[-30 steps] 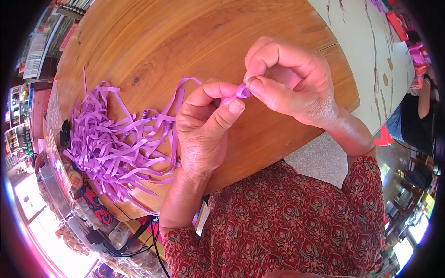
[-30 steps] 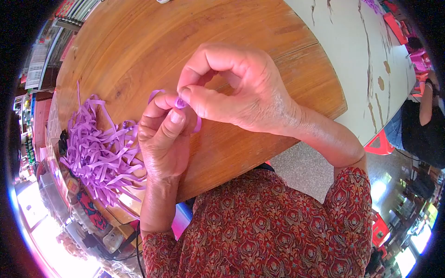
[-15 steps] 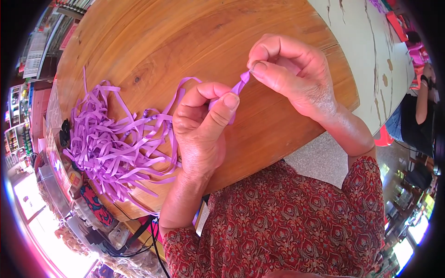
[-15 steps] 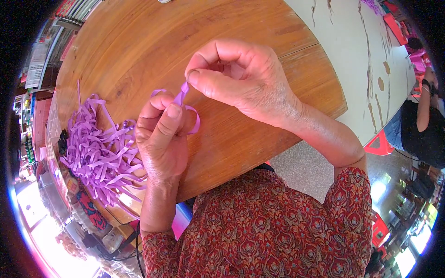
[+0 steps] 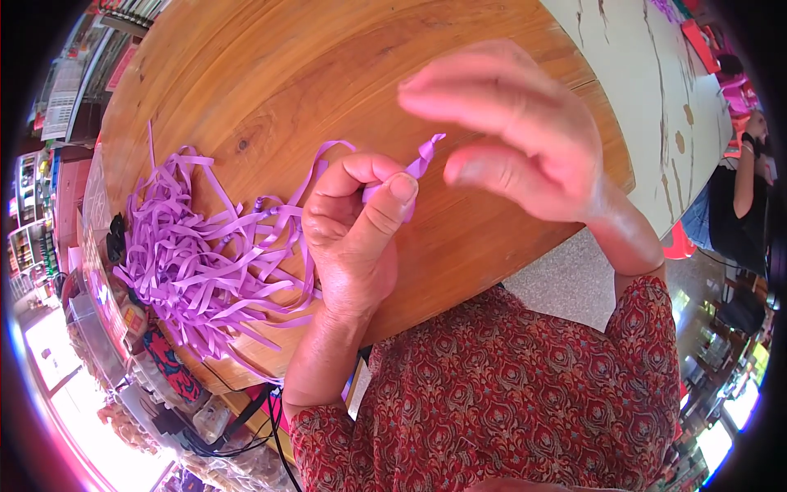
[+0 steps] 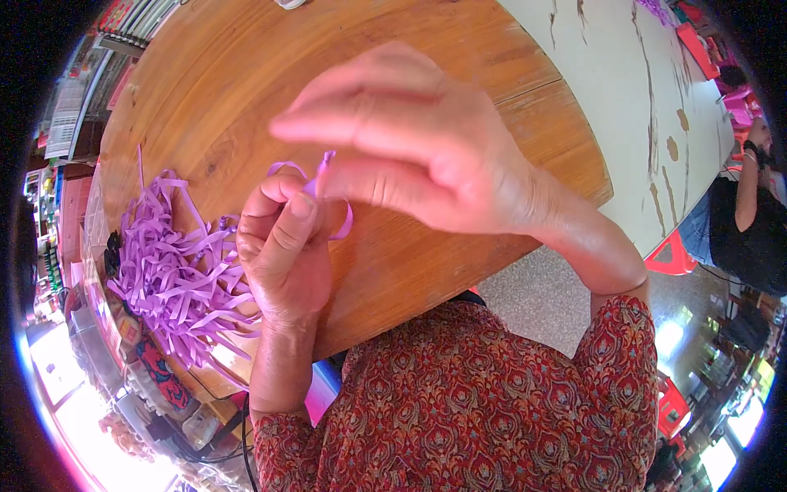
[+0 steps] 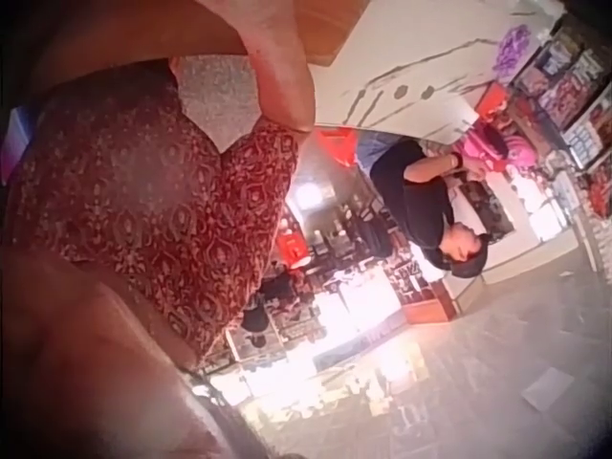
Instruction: The person folds and rolls purple ribbons by hand to create small decorative knots, repeating the process with multiple ribbons from a pile.
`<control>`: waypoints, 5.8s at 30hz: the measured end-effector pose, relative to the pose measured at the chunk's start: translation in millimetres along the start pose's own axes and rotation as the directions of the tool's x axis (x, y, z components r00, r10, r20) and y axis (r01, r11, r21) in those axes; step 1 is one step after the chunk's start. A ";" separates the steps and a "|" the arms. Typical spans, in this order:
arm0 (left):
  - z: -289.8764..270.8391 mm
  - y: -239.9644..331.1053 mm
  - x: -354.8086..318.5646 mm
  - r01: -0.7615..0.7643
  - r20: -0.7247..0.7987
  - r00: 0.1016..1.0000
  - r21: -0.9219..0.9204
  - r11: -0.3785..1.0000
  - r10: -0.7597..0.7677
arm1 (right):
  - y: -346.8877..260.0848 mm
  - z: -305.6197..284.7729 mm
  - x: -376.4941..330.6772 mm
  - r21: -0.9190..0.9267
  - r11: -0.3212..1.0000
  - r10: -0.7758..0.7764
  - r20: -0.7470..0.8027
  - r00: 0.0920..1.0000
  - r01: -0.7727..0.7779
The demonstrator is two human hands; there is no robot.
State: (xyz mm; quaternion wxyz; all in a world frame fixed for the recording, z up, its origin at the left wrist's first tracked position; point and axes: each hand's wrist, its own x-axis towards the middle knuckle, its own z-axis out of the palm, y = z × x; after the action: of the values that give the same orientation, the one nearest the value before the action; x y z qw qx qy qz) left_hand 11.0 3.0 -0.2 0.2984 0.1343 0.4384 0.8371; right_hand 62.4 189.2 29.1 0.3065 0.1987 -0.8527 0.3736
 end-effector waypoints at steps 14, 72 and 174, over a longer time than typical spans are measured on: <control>2.0 4.8 -2.0 -0.202 0.101 0.979 0.541 0.817 0.176 | -11.5 -18.5 -6.6 -0.408 0.865 -0.170 0.309 0.936 0.292; -42.5 143.0 -66.8 -0.493 0.501 0.817 0.864 -0.105 0.285 | -42.1 -67.8 -18.1 -0.298 0.951 -0.069 0.045 0.997 0.080; -34.8 40.5 -26.4 -0.492 0.308 0.868 0.640 0.590 0.390 | -30.7 52.4 17.3 0.290 0.957 -0.019 0.010 1.000 0.015</control>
State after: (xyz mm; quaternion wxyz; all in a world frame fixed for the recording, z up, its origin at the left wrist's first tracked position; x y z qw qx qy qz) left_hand -0.6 -53.8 13.5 0.0364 0.3978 0.6536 0.6429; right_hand 47.5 127.9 28.6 0.2717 0.2510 -0.7890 0.4905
